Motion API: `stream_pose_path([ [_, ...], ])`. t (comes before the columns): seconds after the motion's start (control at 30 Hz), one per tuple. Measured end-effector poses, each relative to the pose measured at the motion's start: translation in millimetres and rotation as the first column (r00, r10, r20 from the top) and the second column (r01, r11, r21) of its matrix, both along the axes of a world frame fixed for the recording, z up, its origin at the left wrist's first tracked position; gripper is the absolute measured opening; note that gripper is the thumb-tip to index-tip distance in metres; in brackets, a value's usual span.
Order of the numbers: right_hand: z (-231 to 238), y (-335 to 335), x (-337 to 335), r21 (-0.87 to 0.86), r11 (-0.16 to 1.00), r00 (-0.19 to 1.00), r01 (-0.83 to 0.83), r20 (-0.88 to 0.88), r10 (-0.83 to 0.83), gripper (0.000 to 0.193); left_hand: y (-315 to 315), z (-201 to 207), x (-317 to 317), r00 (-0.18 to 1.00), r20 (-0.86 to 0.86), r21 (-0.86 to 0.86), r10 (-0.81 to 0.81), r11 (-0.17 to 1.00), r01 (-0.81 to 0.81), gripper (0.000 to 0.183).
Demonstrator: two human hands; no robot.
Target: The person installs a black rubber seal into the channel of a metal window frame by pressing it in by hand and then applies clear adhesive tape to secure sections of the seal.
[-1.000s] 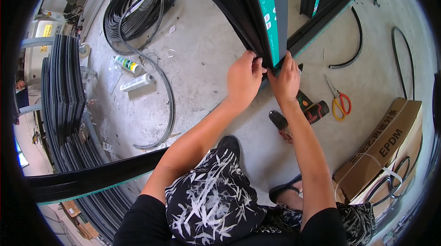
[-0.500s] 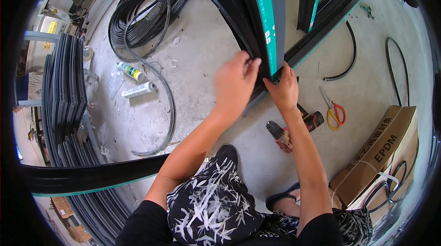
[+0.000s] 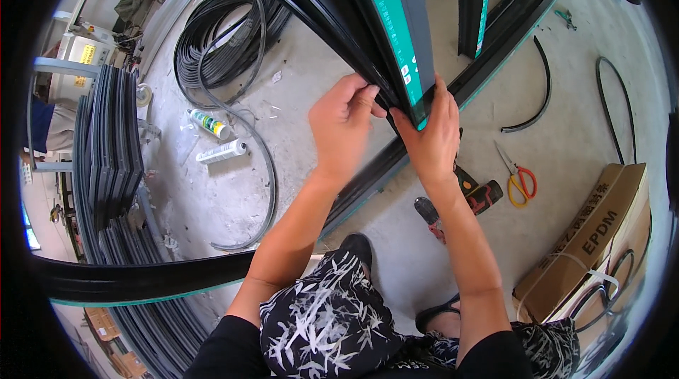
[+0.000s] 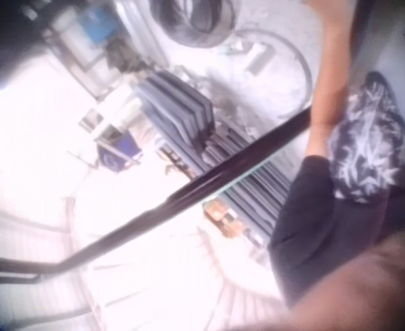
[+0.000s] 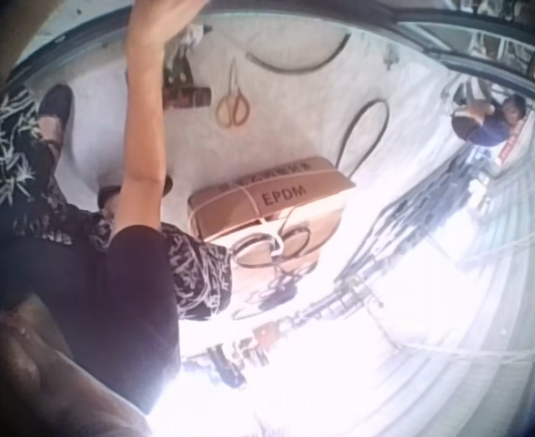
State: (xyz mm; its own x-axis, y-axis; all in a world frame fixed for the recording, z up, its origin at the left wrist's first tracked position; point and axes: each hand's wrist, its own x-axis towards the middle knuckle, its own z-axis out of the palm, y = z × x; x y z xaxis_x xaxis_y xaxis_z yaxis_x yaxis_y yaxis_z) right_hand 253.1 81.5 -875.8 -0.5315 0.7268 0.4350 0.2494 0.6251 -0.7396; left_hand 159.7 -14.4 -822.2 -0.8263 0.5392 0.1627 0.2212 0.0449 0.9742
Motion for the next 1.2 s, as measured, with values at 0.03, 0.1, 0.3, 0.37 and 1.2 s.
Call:
stream_pose_path([
  [0.03,-0.5,-0.3,-0.2,-0.001,1.000,1.000,0.017,0.004,-0.017,0.079,1.7,-0.7,1.0,0.999,-0.038,-0.013,0.019,1.000,-0.019,0.007],
  [0.1,-1.3,-0.1,-0.1,-0.024,1.000,1.000,0.012,0.010,-0.012,0.079,4.3,-1.1,2.8,0.996,-0.078,-0.026,0.030,0.999,-0.033,0.007],
  [0.3,-4.0,0.4,-1.5,0.004,1.000,1.000,0.030,-0.007,-0.030,0.078,7.8,0.6,3.3,1.000,-0.019,-0.020,0.024,1.000,-0.024,0.007],
  [0.37,-5.1,0.4,-1.7,0.003,0.999,0.999,0.036,-0.005,-0.036,0.077,11.5,-0.8,6.5,0.977,-0.195,-0.067,0.081,0.993,-0.095,0.007],
  [1.2,32.9,5.8,-22.4,0.080,0.995,0.974,0.051,-0.223,-0.032,0.065,11.3,20.5,2.4,0.756,-0.654,-0.350,0.028,0.874,-0.335,0.009],
])
